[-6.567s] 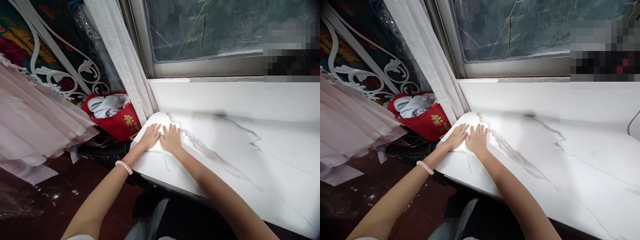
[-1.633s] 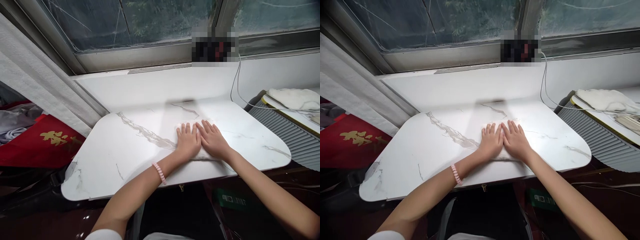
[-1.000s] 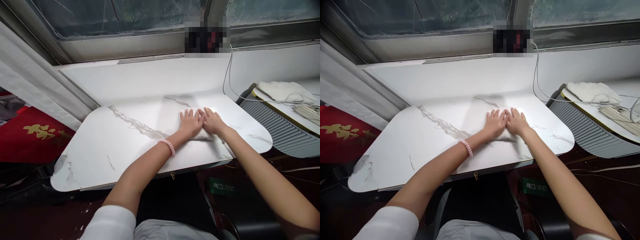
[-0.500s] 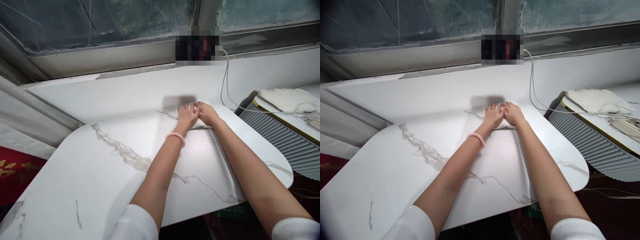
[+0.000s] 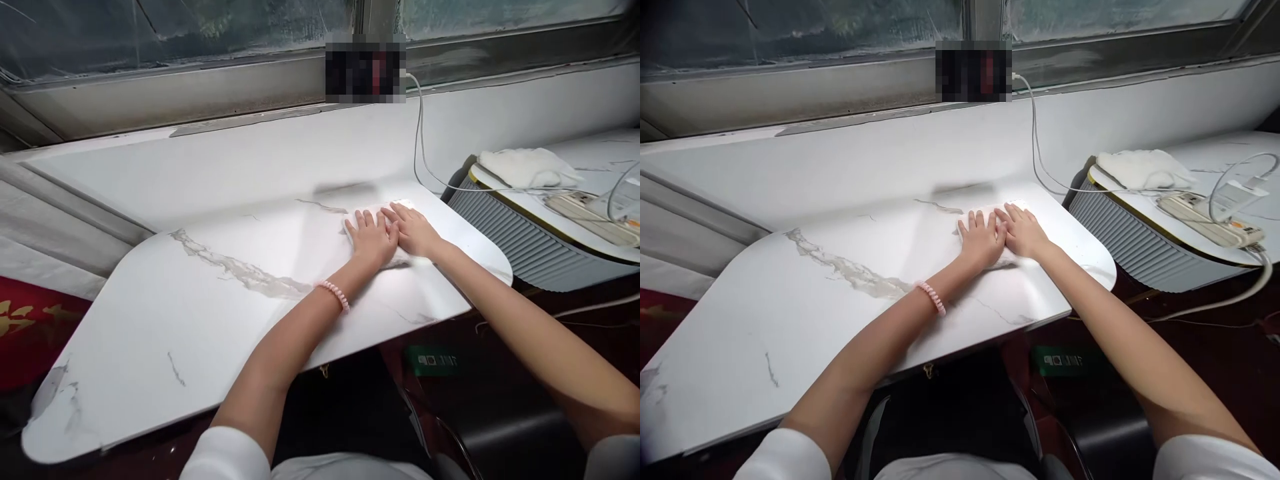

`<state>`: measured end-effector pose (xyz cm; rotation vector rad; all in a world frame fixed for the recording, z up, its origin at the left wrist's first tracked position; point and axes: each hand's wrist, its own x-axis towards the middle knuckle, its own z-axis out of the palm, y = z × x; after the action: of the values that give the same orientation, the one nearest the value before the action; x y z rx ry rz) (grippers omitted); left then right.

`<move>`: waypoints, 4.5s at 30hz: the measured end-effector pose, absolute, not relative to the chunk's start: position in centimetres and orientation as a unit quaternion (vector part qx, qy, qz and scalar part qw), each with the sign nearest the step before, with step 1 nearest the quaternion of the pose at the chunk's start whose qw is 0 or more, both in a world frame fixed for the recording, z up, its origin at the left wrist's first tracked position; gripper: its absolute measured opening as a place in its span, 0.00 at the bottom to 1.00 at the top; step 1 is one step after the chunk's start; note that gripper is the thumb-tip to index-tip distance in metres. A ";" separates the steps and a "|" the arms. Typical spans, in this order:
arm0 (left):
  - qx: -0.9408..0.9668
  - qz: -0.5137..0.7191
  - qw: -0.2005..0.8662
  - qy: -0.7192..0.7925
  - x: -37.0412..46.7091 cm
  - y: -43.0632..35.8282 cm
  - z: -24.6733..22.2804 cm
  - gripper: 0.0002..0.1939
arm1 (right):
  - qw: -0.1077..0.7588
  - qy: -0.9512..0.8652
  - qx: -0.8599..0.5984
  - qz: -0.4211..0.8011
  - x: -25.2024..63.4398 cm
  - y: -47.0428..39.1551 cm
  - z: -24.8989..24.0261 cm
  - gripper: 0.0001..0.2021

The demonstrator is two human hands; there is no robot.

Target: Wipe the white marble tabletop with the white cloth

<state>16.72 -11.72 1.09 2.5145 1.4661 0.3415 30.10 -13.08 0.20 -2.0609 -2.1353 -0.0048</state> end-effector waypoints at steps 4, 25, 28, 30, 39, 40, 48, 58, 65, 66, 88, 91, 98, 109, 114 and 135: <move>0.858 0.119 0.110 0.487 16.3 -17.4 1.1 0.33 | 0.082 -0.719 -0.690 -0.011 29.6 -19.5 0.2 0.29; 0.878 0.169 0.106 0.435 24.4 -10.1 0.4 0.30 | 0.071 -0.640 -0.765 -0.002 37.5 -13.6 0.4 0.29; 0.874 0.175 0.117 0.438 25.3 -7.0 0.4 0.30 | 0.075 -0.650 -0.756 -0.001 38.9 -10.0 0.1 0.28; 0.872 0.178 0.122 0.440 25.5 -5.1 0.4 0.30 | 0.078 -0.657 -0.750 -0.001 39.3 -7.6 -0.1 0.28; 0.854 0.166 0.104 0.482 23.0 0.4 0.7 0.31 | 0.082 -0.688 -0.719 -0.052 36.2 -1.5 -0.1 0.29; 0.857 0.165 0.105 0.477 22.5 0.4 0.6 0.32 | 0.078 -0.685 -0.722 -0.053 35.7 -1.8 0.0 0.30; 0.886 0.131 0.119 0.428 16.2 -6.2 0.6 0.34 | 0.060 -0.654 -0.754 -0.020 29.0 -10.1 0.4 0.31; 0.906 0.103 0.083 0.402 4.1 -21.8 1.1 0.35 | 0.036 -0.675 -0.735 -0.058 17.7 -25.8 0.1 0.29; 0.895 0.072 0.115 0.424 -1.0 -22.3 1.8 0.34 | 0.048 -0.707 -0.704 -0.052 13.4 -26.0 -0.4 0.30; 0.891 0.066 0.129 0.431 -1.3 -21.5 2.0 0.34 | 0.048 -0.711 -0.699 -0.052 13.1 -25.1 -0.4 0.29; 0.778 0.199 0.079 0.591 -1.1 -0.1 0.7 0.24 | 0.270 -0.747 -0.607 -0.023 11.2 0.8 0.1 0.16; 0.779 0.191 0.096 0.590 -1.4 -1.0 0.6 0.26 | 0.246 -0.759 -0.603 -0.005 11.0 -0.6 0.0 0.20; 0.788 0.139 0.074 0.594 -3.2 -7.9 1.0 0.26 | 0.158 -0.788 -0.595 0.004 9.4 -8.8 -0.4 0.27; 0.826 0.083 0.027 0.557 -9.7 -22.4 1.8 0.27 | 0.149 -0.819 -0.553 -0.022 4.0 -23.4 -0.3 0.28; 0.832 0.082 0.059 0.546 -11.7 -20.3 1.5 0.27 | 0.094 -0.824 -0.557 0.048 3.6 -20.4 0.7 0.29; 0.755 0.127 0.056 0.641 -16.2 1.2 1.0 0.25 | 0.209 -0.786 -0.582 0.000 -2.9 1.9 0.0 0.22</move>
<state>-16.19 1.16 0.96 2.2908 1.9450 0.3845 -2.85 1.93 -0.03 -1.6180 -2.1866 0.0012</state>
